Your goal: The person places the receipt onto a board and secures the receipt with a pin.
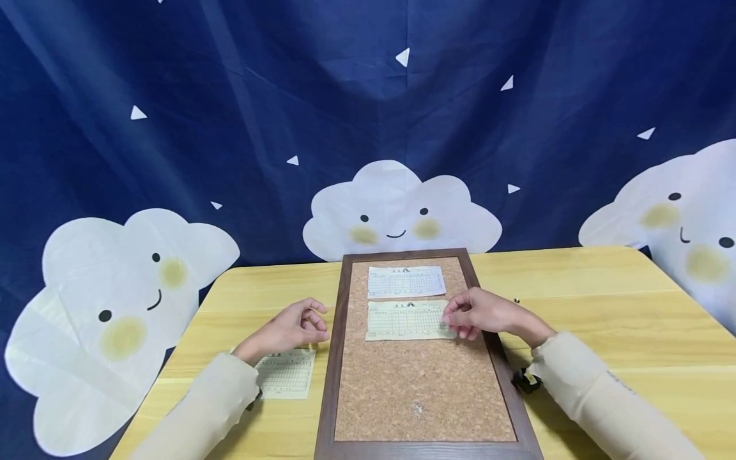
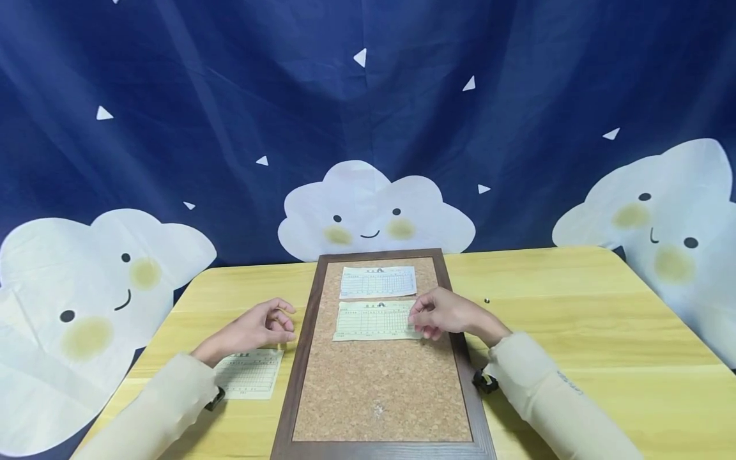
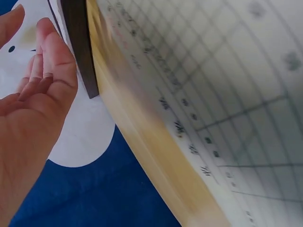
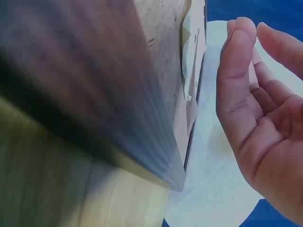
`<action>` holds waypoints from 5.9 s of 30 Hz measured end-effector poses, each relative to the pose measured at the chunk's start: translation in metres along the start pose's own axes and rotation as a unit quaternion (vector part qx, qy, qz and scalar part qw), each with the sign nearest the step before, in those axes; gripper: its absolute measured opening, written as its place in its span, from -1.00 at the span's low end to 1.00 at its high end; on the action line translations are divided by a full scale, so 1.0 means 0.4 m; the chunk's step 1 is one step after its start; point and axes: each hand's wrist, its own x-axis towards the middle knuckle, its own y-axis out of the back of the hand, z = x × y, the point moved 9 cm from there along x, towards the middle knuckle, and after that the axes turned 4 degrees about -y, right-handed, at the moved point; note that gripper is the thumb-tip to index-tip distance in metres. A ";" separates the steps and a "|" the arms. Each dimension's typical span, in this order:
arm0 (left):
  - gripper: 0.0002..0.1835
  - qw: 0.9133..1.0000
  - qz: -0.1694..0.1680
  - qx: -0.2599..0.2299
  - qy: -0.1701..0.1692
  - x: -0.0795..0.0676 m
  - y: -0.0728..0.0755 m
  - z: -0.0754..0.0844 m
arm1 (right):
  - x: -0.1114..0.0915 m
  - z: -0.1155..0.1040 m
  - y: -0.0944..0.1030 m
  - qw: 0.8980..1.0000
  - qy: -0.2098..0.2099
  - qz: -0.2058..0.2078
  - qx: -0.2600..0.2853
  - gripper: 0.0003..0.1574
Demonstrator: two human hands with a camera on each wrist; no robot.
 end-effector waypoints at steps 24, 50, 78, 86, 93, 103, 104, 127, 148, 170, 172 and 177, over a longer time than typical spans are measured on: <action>-0.58 0.998 -0.017 -0.052 0.015 -0.064 0.023 -0.057 | -0.063 0.030 0.022 1.000 0.004 -0.004 0.010 -0.70; -0.58 0.999 0.023 -0.015 0.020 -0.160 0.086 -0.110 | -0.103 0.067 0.026 0.999 -0.006 -0.010 0.034 -0.72; -0.56 0.985 0.103 0.105 0.089 -0.262 0.193 -0.172 | -0.141 0.111 0.047 0.999 -0.009 -0.006 0.042 -0.74; -0.58 0.980 0.104 0.140 0.094 -0.269 0.214 -0.174 | -0.150 0.130 0.053 1.000 -0.007 0.006 0.027 -0.79; -0.64 0.976 0.109 0.129 0.138 -0.280 0.218 -0.197 | -0.152 0.137 0.055 1.000 -0.003 0.008 0.024 -0.82; -0.68 0.978 0.119 0.081 0.154 -0.281 0.214 -0.212 | -0.150 0.145 0.054 1.000 -0.002 0.004 0.022 -0.84; -0.69 0.978 0.118 0.080 0.151 -0.279 0.213 -0.211 | -0.150 0.145 0.054 1.000 -0.002 0.004 0.022 -0.85; -0.63 0.983 0.140 0.015 0.117 -0.285 0.261 -0.185 | -0.150 0.143 0.055 1.000 -0.009 0.005 0.026 -0.84; -0.54 0.983 0.152 -0.019 0.097 -0.292 0.282 -0.145 | -0.150 0.143 0.054 0.999 -0.011 0.006 0.030 -0.82; -0.62 0.980 0.156 -0.118 0.020 -0.274 0.279 -0.071 | -0.150 0.147 0.057 0.999 -0.023 0.013 0.030 -0.83; -0.63 0.980 0.156 -0.123 0.017 -0.270 0.276 -0.065 | -0.150 0.147 0.058 0.999 -0.023 0.013 0.030 -0.83; -0.74 0.976 0.153 -0.156 0.009 -0.264 0.267 -0.054 | -0.149 0.147 0.058 0.999 -0.025 0.014 0.032 -0.84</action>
